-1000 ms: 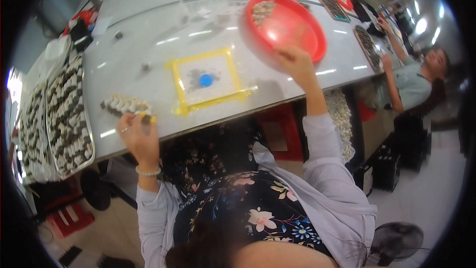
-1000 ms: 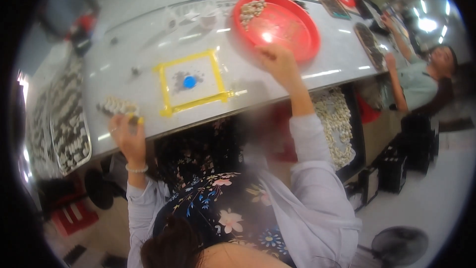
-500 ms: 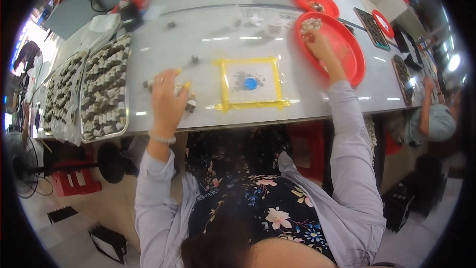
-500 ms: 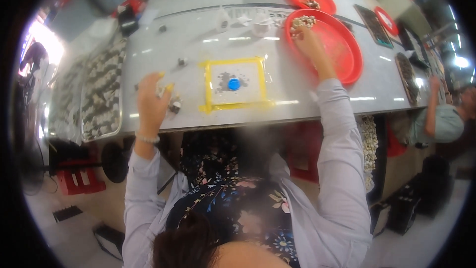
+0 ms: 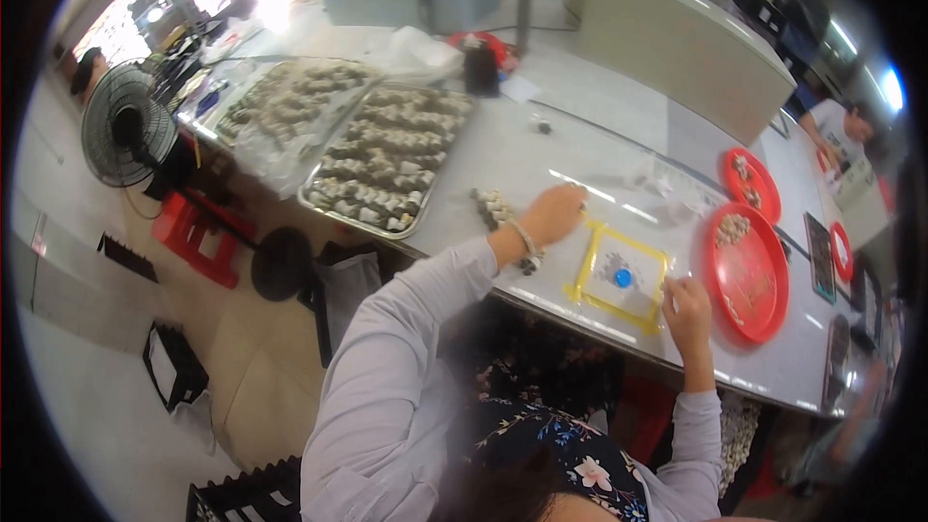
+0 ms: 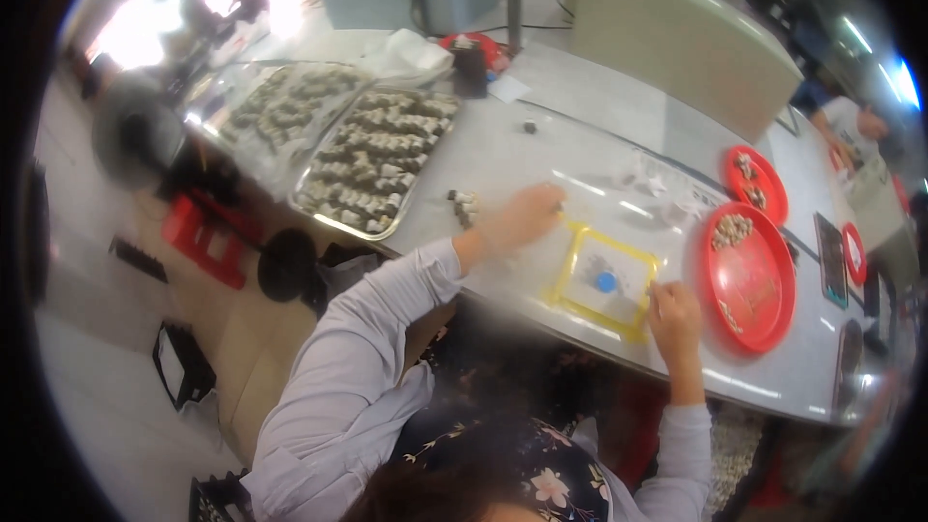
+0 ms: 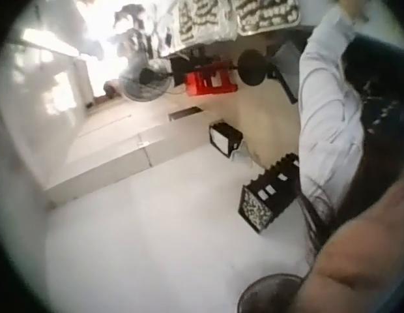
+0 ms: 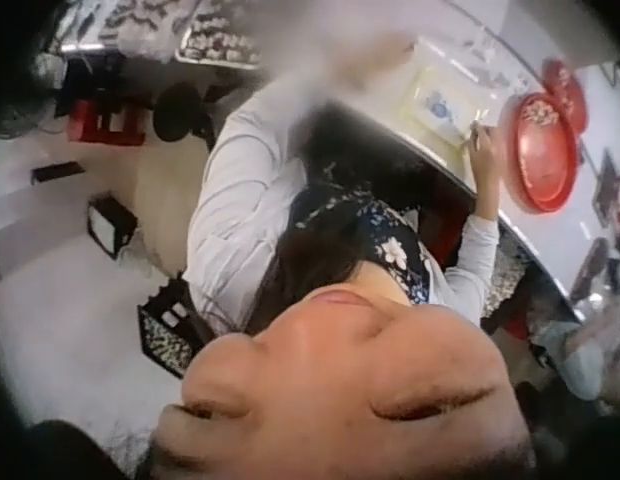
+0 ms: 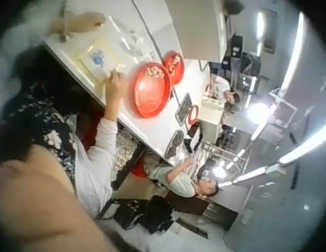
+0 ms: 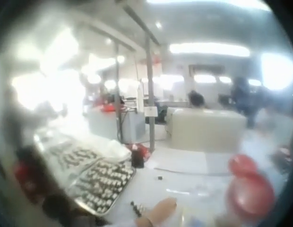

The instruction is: The person assembles and sorts small plastic components by hand at a workshop table, placing them into a tray, onto a plastic plate, and into a storage bin.

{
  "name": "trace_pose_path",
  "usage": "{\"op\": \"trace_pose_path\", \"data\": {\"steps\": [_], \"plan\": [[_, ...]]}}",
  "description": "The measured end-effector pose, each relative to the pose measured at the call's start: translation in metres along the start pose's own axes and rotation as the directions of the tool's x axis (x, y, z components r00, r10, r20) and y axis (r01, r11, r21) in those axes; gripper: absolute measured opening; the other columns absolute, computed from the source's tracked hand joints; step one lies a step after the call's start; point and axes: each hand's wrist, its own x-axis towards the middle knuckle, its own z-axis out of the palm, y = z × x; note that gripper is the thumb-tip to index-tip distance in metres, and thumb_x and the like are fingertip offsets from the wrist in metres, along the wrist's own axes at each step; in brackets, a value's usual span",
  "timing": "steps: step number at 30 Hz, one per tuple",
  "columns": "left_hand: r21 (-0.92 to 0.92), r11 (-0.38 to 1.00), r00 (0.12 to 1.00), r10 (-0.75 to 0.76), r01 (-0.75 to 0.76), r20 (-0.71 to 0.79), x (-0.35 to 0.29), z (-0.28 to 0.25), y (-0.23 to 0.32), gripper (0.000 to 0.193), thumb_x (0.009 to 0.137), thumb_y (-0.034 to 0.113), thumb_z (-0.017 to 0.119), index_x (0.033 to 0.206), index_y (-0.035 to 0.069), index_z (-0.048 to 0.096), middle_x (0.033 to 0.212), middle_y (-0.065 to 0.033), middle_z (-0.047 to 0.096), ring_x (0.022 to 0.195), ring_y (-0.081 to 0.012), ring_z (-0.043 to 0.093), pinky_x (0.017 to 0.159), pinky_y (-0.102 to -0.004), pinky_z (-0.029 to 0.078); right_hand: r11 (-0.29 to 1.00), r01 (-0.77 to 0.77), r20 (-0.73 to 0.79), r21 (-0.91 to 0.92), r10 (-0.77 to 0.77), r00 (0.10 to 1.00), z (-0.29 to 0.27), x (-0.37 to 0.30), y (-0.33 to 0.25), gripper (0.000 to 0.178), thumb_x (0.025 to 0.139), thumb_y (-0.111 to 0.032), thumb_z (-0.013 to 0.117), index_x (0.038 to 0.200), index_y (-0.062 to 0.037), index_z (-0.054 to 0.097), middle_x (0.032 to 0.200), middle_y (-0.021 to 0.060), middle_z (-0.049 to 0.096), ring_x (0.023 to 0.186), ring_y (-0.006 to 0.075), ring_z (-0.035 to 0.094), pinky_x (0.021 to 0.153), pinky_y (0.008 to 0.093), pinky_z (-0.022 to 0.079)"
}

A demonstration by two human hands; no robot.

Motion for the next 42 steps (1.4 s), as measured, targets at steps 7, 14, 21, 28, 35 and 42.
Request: {"op": "trace_pose_path", "data": {"steps": [7,14,21,28,35,42], "plan": [[-0.752,0.528,0.909,-0.345,0.395,0.234,-0.066,0.023,0.077,0.023,0.082,0.013,0.058,0.100,0.000,0.050,0.082,-0.0074,0.057,0.078,-0.0154,0.055,0.067,-0.0278,0.047,0.993,0.055,0.003,-0.102,-0.055,0.998,0.010,-0.016,-0.016,0.020,0.070,-0.002,0.058,0.090,-0.0014,0.063,0.083,0.0113,0.060,0.075,0.0268,0.056,0.064,0.0358,0.045],[-0.914,0.044,0.818,-0.465,0.402,0.337,-0.083,0.042,0.075,0.020,0.083,0.005,0.056,0.102,-0.002,0.056,0.090,-0.0065,0.061,0.081,-0.0132,0.059,0.074,-0.0263,0.050,0.992,-0.125,-0.029,0.014,0.125,0.992,0.031,-0.024,-0.005,0.021,0.069,-0.009,0.063,0.089,-0.0022,0.064,0.080,0.0124,0.061,0.074,0.0291,0.057,0.067,0.0384,0.045],[-0.940,-0.064,0.845,-0.421,0.335,0.330,-0.076,0.043,0.064,0.021,0.083,0.004,0.057,0.103,-0.002,0.052,0.094,-0.0121,0.061,0.082,-0.0205,0.061,0.071,-0.0289,0.052,0.995,-0.084,0.025,0.056,0.082,0.996,0.024,-0.011,-0.003,0.021,0.072,-0.006,0.062,0.092,-0.0015,0.063,0.081,0.0119,0.057,0.075,0.0276,0.055,0.066,0.0345,0.045],[-0.932,-0.082,0.815,-0.463,0.352,0.348,-0.076,0.044,0.074,0.025,0.084,0.003,0.056,0.108,-0.003,0.053,0.096,-0.0111,0.060,0.085,-0.0216,0.061,0.074,-0.0308,0.052,0.985,-0.158,0.149,0.073,0.146,0.978,0.012,-0.011,-0.001,0.020,0.075,-0.006,0.059,0.094,-0.0015,0.062,0.082,0.0112,0.056,0.075,0.0257,0.055,0.065,0.0332,0.044],[-0.933,-0.105,0.827,-0.436,0.344,0.354,-0.077,0.041,0.074,0.022,0.084,0.003,0.056,0.105,-0.002,0.052,0.095,-0.0123,0.061,0.084,-0.0218,0.061,0.075,-0.0317,0.051,0.939,-0.249,0.176,0.235,0.211,0.962,0.014,0.008,-0.008,0.019,0.072,-0.009,0.061,0.090,-0.0014,0.063,0.078,0.0102,0.058,0.072,0.0252,0.056,0.064,0.0317,0.045],[-0.925,-0.120,0.818,-0.435,0.361,0.376,-0.076,0.038,0.073,0.020,0.084,0.003,0.057,0.103,0.000,0.053,0.091,-0.0134,0.062,0.080,-0.0213,0.062,0.074,-0.0314,0.051,0.968,-0.122,0.246,0.219,0.066,0.967,0.027,0.034,-0.013,0.017,0.072,-0.011,0.062,0.087,-0.0039,0.064,0.078,0.0104,0.058,0.073,0.0264,0.056,0.065,0.0335,0.045]]}}
